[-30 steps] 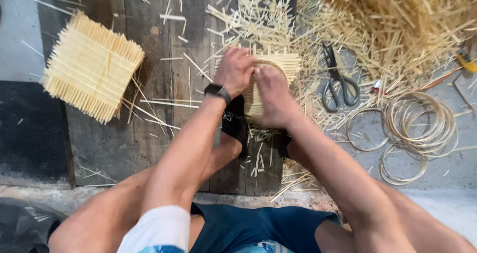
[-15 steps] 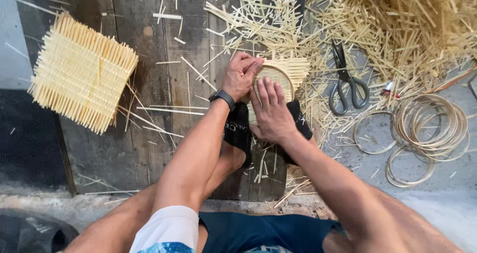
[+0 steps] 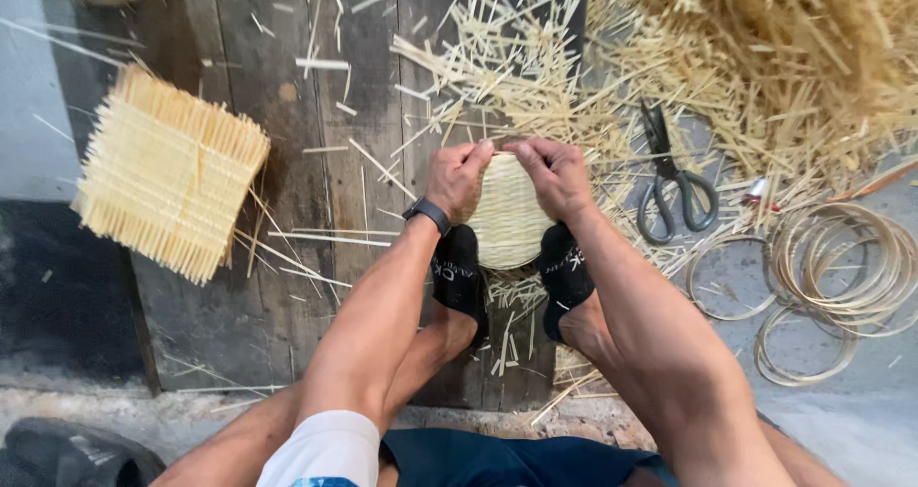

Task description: The person sits on the floor of a bamboo workshop and trims bamboo strips to length with shears, then fits and presses the trimmed strips into a round woven bamboo tray, repeating the trim-and-fit cycle and setting finished woven mats aside.

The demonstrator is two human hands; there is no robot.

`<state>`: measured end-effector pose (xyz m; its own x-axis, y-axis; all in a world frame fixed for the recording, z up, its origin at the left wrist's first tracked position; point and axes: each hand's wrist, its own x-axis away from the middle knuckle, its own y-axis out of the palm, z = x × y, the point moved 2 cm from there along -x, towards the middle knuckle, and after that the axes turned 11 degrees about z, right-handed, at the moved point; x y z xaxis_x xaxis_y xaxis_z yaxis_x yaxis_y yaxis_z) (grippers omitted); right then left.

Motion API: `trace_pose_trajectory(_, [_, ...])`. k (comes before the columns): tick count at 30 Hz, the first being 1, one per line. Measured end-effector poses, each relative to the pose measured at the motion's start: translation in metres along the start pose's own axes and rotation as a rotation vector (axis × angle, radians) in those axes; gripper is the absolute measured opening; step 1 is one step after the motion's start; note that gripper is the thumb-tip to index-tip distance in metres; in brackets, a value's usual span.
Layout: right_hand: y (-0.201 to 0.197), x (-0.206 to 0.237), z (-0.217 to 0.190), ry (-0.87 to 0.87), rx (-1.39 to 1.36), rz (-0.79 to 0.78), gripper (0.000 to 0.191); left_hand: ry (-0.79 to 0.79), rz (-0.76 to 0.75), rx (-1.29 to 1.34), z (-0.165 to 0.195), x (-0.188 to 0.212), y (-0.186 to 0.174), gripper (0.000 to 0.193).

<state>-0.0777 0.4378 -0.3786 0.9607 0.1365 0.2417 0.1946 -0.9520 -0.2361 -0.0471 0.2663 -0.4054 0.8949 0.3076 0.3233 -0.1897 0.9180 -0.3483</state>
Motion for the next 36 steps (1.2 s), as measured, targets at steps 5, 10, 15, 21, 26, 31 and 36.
trace_pose_trajectory(5, [-0.064,0.014,-0.041,-0.144,0.065,0.198,0.042,0.116,-0.146,0.005,0.029,0.012,-0.007,0.04])
trace_pose_trajectory(10, [-0.227,0.075,-0.091,-0.291,0.886,0.012,0.037,0.448,-0.079,-0.163,0.069,0.059,-0.014,0.048])
trace_pose_trajectory(15, [-0.306,0.122,-0.051,0.071,0.994,-0.082,0.041,0.936,-0.091,-0.494,0.072,0.129,0.007,0.032])
trace_pose_trajectory(21, [-0.238,0.108,0.044,0.033,0.745,0.084,0.049,0.946,-0.14,-0.734,0.034,0.163,0.002,0.04])
trace_pose_trajectory(26, [-0.203,0.091,0.078,-0.049,0.85,0.354,0.077,0.765,0.278,-0.602,0.034,0.12,0.024,0.108])
trace_pose_trajectory(31, [-0.199,0.073,0.103,0.32,0.767,0.134,0.057,0.604,0.189,-0.609,0.022,0.09,0.047,0.123])
trace_pose_trajectory(36, [-0.198,0.086,0.121,0.36,0.215,-0.074,0.049,0.836,0.191,-0.489,0.013,0.091,0.049,0.111])
